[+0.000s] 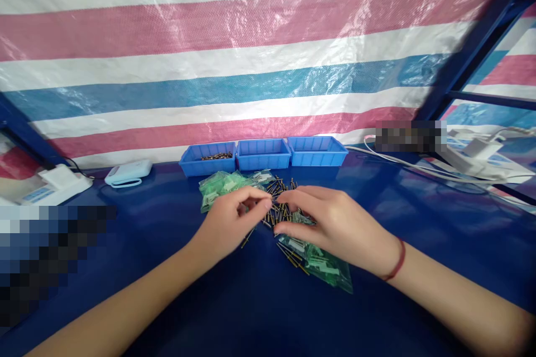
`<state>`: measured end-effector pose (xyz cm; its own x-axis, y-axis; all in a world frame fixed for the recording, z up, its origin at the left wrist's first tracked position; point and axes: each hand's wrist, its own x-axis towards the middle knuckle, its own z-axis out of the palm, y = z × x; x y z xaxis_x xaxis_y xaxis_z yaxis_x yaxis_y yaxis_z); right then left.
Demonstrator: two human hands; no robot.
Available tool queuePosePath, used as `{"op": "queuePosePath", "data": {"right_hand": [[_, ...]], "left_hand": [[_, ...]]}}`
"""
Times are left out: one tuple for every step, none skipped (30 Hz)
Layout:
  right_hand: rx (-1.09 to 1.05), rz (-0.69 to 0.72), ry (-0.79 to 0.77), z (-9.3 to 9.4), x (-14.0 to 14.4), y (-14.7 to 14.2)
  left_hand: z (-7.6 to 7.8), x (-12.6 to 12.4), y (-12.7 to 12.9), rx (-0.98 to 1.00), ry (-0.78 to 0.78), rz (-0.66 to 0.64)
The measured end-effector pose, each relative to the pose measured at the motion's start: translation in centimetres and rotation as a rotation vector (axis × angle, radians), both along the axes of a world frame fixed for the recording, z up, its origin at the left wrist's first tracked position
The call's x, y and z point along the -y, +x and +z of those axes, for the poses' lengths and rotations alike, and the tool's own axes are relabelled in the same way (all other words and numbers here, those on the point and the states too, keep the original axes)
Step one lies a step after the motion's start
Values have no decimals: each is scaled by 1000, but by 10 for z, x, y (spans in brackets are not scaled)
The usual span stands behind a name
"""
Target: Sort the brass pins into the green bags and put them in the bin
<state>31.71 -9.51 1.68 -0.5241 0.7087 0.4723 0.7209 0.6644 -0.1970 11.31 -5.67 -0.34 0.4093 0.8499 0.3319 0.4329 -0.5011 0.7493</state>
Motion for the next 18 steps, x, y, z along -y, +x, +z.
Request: {"op": "queuePosePath", "data": {"right_hand": [[16,-36,1,5,-1,5],[21,-81,3,9,-3,11],[20,-127,4,14,-6,17],[22,-170,2,17,-9,23],[30,-205,-8,20,-12,30],[46,-233,-25,21,-15,37],[70,-252,-56,22,-19,45],[98,-257,-101,22,-22,52],[128,-247,-159,20,-25,59],[155,-228,-223,19,-28,66],[178,-201,-287,17,-31,72],[195,-176,-343,15,-33,77],[206,-154,-391,14,-34,81],[211,-142,-428,13,-34,83],[211,-135,-461,12,-34,84],[207,-131,-489,12,-33,83],[195,-125,-514,13,-31,81],[177,-116,-535,13,-29,77]], "left_hand": [[4,-9,-4,-9,62,58],[9,-20,-8,-27,141,138],[15,-33,-13,-50,230,218],[20,-47,-18,-84,323,297],[25,-61,-23,-146,399,358],[29,-74,-27,-232,462,382],[31,-85,-30,-324,516,366],[32,-93,-31,-361,538,349],[31,-97,-31,-389,555,337],[29,-98,-30,-408,564,316],[26,-95,-27,-422,567,290],[23,-88,-23,-443,569,252],[19,-78,-19,-467,569,198],[15,-67,-14,-493,562,129],[12,-54,-9,-512,550,52],[9,-42,-4,-531,532,-27],[7,-30,0,-553,517,-100],[4,-19,3,-584,504,-168]]}}
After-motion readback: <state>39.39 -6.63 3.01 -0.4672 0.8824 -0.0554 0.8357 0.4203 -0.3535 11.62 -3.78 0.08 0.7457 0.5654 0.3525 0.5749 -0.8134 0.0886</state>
